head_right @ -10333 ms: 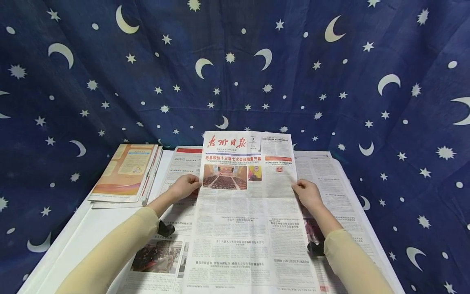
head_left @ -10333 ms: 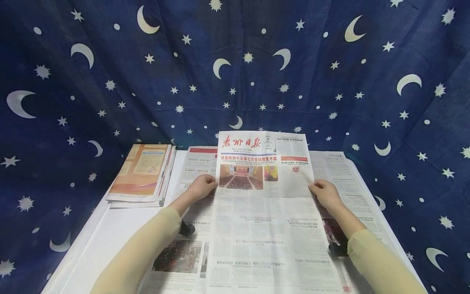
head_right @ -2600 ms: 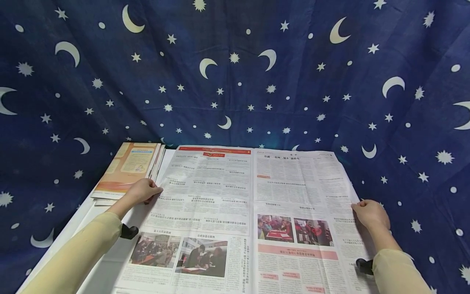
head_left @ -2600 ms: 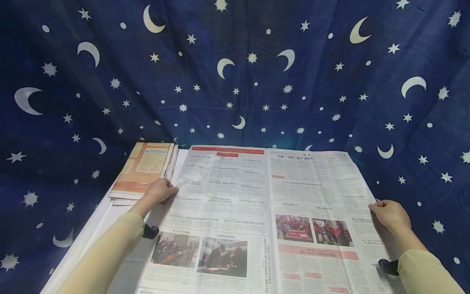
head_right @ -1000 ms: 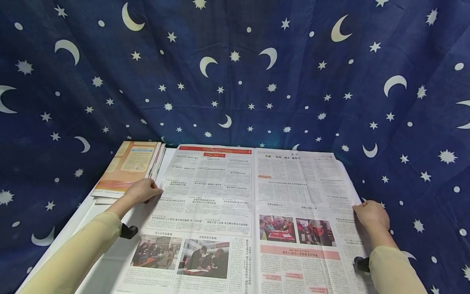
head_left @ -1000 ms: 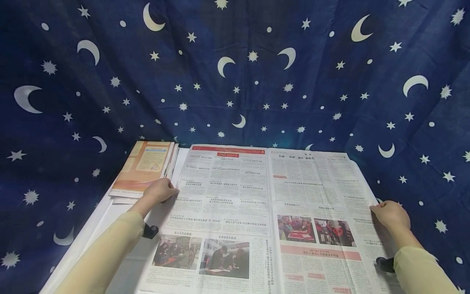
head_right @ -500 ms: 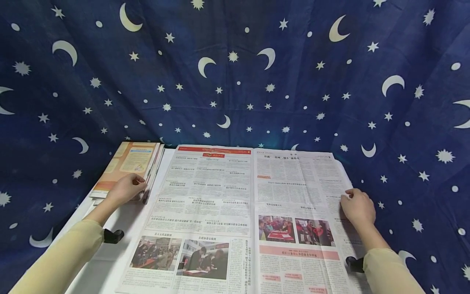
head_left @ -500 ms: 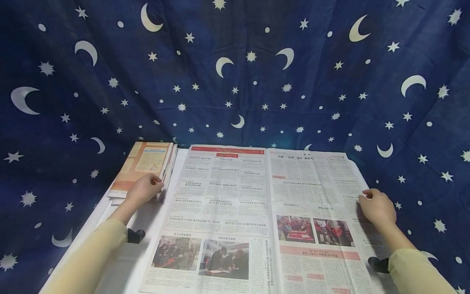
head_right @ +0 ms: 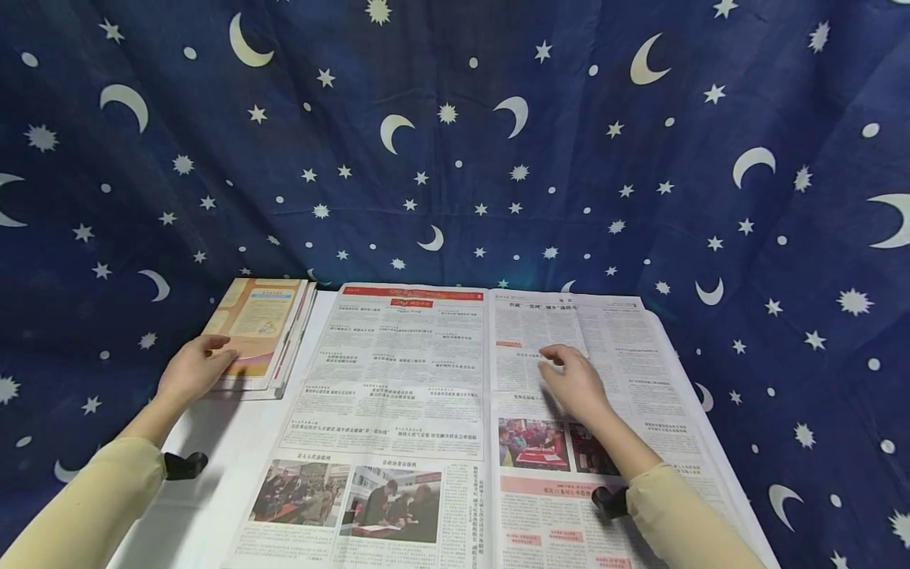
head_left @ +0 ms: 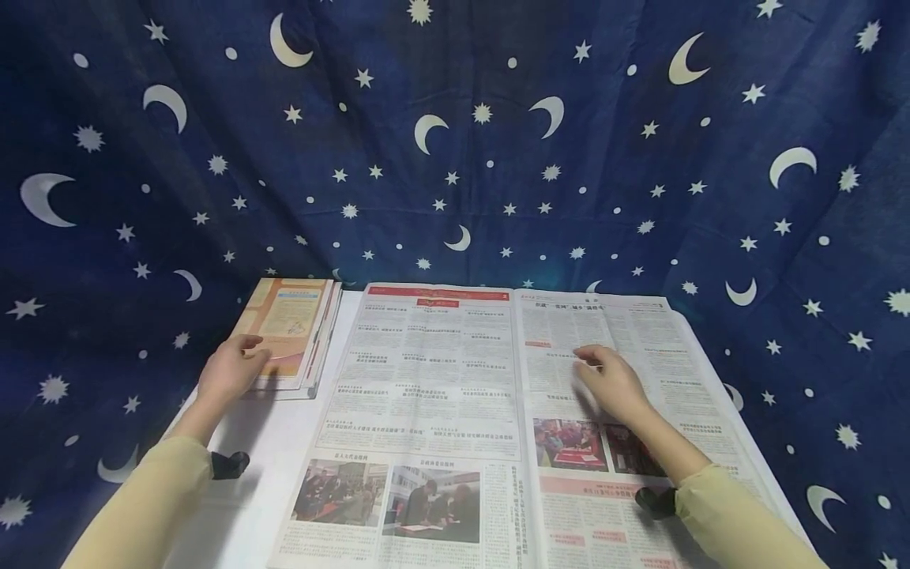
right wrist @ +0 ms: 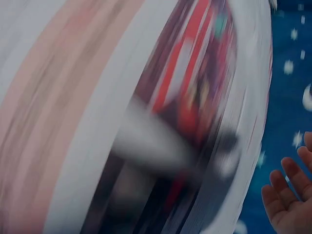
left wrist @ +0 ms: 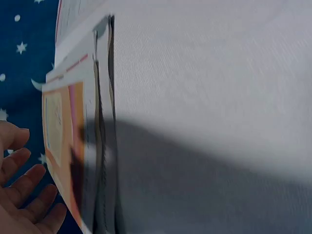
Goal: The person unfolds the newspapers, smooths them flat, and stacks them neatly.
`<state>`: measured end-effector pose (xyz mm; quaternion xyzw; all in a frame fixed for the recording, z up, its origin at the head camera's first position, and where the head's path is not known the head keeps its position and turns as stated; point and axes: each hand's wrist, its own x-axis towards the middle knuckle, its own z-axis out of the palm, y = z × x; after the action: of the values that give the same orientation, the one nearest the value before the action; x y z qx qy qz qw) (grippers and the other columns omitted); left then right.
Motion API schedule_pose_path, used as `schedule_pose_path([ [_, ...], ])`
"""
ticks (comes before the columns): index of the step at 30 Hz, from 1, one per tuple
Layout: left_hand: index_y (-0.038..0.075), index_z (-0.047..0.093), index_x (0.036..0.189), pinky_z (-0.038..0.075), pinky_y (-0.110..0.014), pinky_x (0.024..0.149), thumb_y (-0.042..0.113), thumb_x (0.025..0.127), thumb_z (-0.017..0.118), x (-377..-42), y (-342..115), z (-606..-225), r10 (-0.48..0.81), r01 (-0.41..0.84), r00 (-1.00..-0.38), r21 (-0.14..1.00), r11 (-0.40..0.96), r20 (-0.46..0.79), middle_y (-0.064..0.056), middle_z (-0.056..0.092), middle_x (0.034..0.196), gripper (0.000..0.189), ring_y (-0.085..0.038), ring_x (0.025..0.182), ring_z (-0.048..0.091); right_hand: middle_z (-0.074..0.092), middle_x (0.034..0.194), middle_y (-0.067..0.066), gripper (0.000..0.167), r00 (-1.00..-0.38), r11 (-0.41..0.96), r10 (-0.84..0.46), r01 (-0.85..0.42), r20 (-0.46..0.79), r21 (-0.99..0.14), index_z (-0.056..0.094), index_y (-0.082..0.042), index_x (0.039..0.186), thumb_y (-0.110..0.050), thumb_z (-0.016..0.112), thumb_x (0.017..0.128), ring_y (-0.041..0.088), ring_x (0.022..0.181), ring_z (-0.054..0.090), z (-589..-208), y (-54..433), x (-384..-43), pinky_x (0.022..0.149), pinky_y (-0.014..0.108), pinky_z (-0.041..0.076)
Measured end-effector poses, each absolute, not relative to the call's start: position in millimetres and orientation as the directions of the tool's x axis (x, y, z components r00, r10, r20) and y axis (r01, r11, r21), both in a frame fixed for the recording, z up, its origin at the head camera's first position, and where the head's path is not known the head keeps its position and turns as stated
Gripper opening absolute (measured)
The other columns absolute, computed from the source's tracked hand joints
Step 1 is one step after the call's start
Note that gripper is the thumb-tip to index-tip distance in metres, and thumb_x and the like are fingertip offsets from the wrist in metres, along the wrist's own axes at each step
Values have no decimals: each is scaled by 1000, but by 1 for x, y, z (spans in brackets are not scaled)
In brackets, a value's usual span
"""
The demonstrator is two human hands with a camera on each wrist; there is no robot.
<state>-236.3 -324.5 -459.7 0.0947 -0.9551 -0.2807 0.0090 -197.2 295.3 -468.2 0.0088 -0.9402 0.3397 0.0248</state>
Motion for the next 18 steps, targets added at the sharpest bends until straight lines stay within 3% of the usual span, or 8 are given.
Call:
schedule_pose_path([
  [4,-8,46,143,40,-66,102,28,104,53,-233,-335,-460,-219,-224,-973,533,816,-74,-35,44,145,54,-53,129,45,58,139,17,37,-996,698,-79,-84,41,-711,61,-7,135,-26,60,103,39,123,58,-470,252,-201,103,56,46],
  [13,-12,39,147,35,-67,105,25,102,46,-234,-352,-463,-275,-292,-955,509,809,-111,-39,39,145,59,-55,131,40,68,124,0,30,-973,554,-230,-106,-29,-826,66,-19,129,-27,64,101,23,114,65,-472,158,-202,100,50,50],
  [18,-15,32,149,32,-67,109,24,103,44,-239,-361,-465,-314,-373,-928,480,794,-203,-40,34,149,62,-56,133,37,68,123,-6,34,-944,487,-323,-107,-65,-867,65,-17,133,-31,63,102,17,116,62,-476,120,-205,102,45,49],
])
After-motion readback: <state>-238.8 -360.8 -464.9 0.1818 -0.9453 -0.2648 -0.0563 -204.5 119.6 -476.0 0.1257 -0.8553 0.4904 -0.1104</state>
